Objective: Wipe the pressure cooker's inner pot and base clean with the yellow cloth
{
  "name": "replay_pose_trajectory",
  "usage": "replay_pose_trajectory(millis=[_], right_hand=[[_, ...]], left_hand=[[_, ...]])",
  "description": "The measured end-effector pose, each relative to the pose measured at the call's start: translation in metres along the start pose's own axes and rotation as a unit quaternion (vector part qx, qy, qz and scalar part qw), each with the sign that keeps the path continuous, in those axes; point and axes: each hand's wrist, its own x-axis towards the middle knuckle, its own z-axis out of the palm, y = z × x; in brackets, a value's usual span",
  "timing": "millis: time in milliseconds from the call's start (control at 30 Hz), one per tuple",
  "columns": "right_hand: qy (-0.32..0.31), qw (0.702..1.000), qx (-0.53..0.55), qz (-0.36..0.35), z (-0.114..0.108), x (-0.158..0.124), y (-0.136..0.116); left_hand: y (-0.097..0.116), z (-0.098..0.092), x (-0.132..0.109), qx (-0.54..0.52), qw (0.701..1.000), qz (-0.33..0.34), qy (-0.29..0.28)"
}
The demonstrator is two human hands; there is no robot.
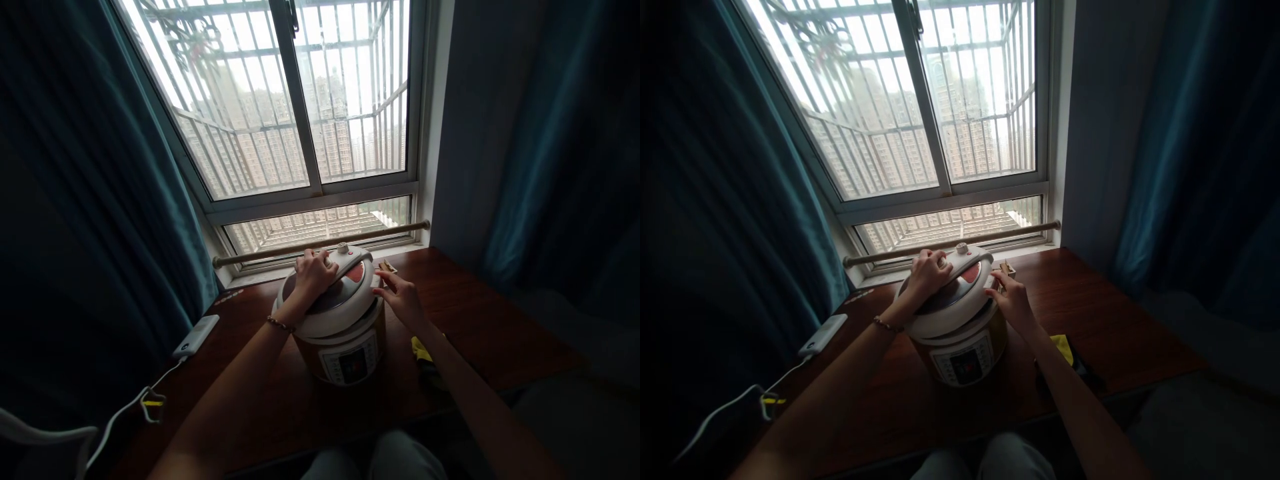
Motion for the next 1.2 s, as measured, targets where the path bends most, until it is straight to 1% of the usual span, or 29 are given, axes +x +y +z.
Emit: replay_pose_trajectory(millis=[167, 333, 433, 500, 567, 667, 733, 800, 867, 1000, 1067, 1200], right_hand=[[-0.002, 1.0, 0.004, 0.016, -0.001, 0.003, 0.006], [-0.014, 0.999, 0.012, 0.026, -0.004, 0.009, 0.013], [-0.018, 1.0, 0.017, 0.016, -0.006, 0.011, 0.016], [-0.02, 1.0, 0.019, 0.009, -0.006, 0.012, 0.019], [-0.022, 0.999, 0.026, 0.012, -0.006, 0.013, 0.021], [-0.022, 0.999, 0.039, 0.02, -0.007, 0.013, 0.022], [-0.025, 0.999, 0.044, 0.021, -0.007, 0.012, 0.022], [-0.024, 0.999, 0.041, 0.02, -0.007, 0.012, 0.02], [-0.019, 0.999, 0.033, 0.018, -0.008, 0.012, 0.019], [-0.036, 0.999, 0.032, 0.015, -0.011, 0.015, 0.022], [-0.054, 0.998, 0.029, 0.006, -0.014, 0.019, 0.025], [-0.082, 0.996, -0.013, -0.012, -0.02, 0.032, 0.028]], left_hand=[[0.005, 0.002, 0.003, 0.02, 0.999, -0.021, -0.014], [0.009, 0.007, 0.007, 0.045, 0.998, -0.023, -0.022], [0.009, 0.007, 0.009, 0.052, 0.997, -0.026, -0.043], [0.004, 0.002, 0.012, 0.048, 0.996, -0.011, -0.072], [-0.004, -0.006, 0.015, 0.033, 0.993, 0.03, -0.107], [-0.023, -0.016, 0.022, -0.018, 0.977, 0.146, -0.154], [-0.033, -0.019, 0.026, -0.061, 0.959, 0.22, -0.168], [-0.039, -0.017, 0.028, -0.084, 0.95, 0.255, -0.16], [-0.041, -0.013, 0.027, -0.084, 0.954, 0.258, -0.13], [-0.037, -0.002, 0.022, -0.067, 0.963, 0.248, -0.078], [-0.035, 0.001, 0.019, -0.055, 0.968, 0.238, -0.063], [-0.033, 0.005, 0.017, -0.027, 0.977, 0.205, -0.051]])
